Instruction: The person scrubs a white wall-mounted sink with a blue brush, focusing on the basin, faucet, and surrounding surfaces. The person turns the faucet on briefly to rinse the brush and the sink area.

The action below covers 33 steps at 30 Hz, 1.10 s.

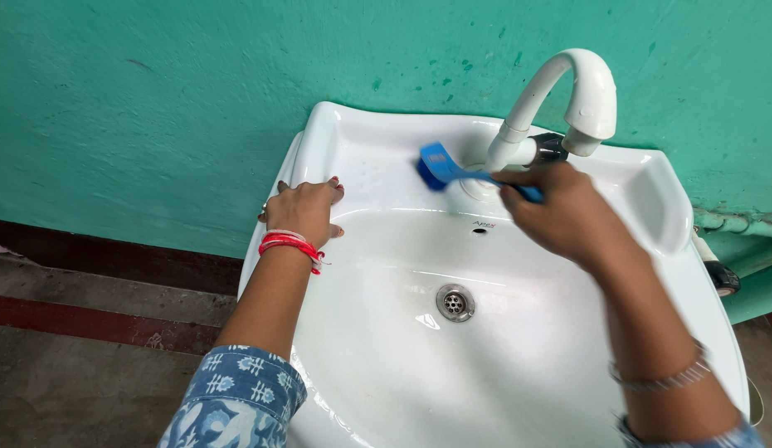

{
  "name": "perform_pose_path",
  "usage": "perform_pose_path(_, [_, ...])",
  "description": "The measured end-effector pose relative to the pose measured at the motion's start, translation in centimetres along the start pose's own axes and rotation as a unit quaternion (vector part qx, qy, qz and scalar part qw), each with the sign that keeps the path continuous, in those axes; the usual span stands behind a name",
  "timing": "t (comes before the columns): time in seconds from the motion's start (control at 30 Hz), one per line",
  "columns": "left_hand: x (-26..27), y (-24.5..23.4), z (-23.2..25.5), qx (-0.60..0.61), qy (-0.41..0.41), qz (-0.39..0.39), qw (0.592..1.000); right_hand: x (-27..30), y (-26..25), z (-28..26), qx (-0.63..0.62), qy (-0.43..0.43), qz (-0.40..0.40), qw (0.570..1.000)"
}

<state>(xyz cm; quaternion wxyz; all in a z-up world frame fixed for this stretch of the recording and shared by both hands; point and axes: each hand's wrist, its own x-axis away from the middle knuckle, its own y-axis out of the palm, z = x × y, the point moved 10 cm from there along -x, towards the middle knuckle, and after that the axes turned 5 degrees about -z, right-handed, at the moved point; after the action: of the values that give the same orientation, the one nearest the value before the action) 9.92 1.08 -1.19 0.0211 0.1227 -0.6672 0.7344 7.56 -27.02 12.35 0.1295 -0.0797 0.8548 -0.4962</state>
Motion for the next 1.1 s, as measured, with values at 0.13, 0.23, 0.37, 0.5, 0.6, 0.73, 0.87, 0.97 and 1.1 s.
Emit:
perform_pose_path(0.13, [-0.1, 0.2, -0.1, 0.000, -0.001, 0.007, 1.000, 2.5, -0.9, 3.9, 0.046, 0.139, -0.091, 0.985])
perform_pose_path(0.23, [-0.2, 0.2, -0.1, -0.005, -0.009, -0.003, 1.000, 2.3, -1.0, 3.5, 0.049, 0.128, -0.076, 0.988])
perform_pose_path(0.37, [0.2, -0.3, -0.2, -0.003, -0.012, -0.005, 1.000, 0.0, 0.1, 0.9, 0.015, 0.073, -0.004, 0.997])
perform_pose_path(0.5, [0.5, -0.6, 0.1, -0.008, 0.003, -0.002, 1.000, -0.3, 0.9, 1.8, 0.062, 0.147, -0.030, 0.987])
perform_pose_path(0.6, [0.6, -0.6, 0.0, -0.006, 0.003, -0.001, 1.000, 0.8, -0.6, 2.5, 0.113, 0.147, -0.012, 0.983])
perform_pose_path(0.73, [0.4, -0.3, -0.1, -0.001, -0.003, -0.003, 1.000, 1.9, -1.4, 4.5, 0.172, 0.176, -0.016, 0.969])
perform_pose_path(0.87, [0.1, -0.1, -0.1, 0.000, -0.007, -0.009, 1.000, 0.8, -0.7, 1.3, 0.168, 0.013, 0.084, 0.982])
perform_pose_path(0.97, [0.1, -0.2, -0.1, -0.001, -0.003, -0.006, 1.000, -0.2, 0.9, -0.1, 0.139, -0.040, 0.117, 0.983])
perform_pose_path(1.1, [0.4, -0.4, 0.1, -0.006, 0.002, -0.004, 1.000, -1.3, 3.1, 0.2, 0.165, -0.049, 0.077, 0.982])
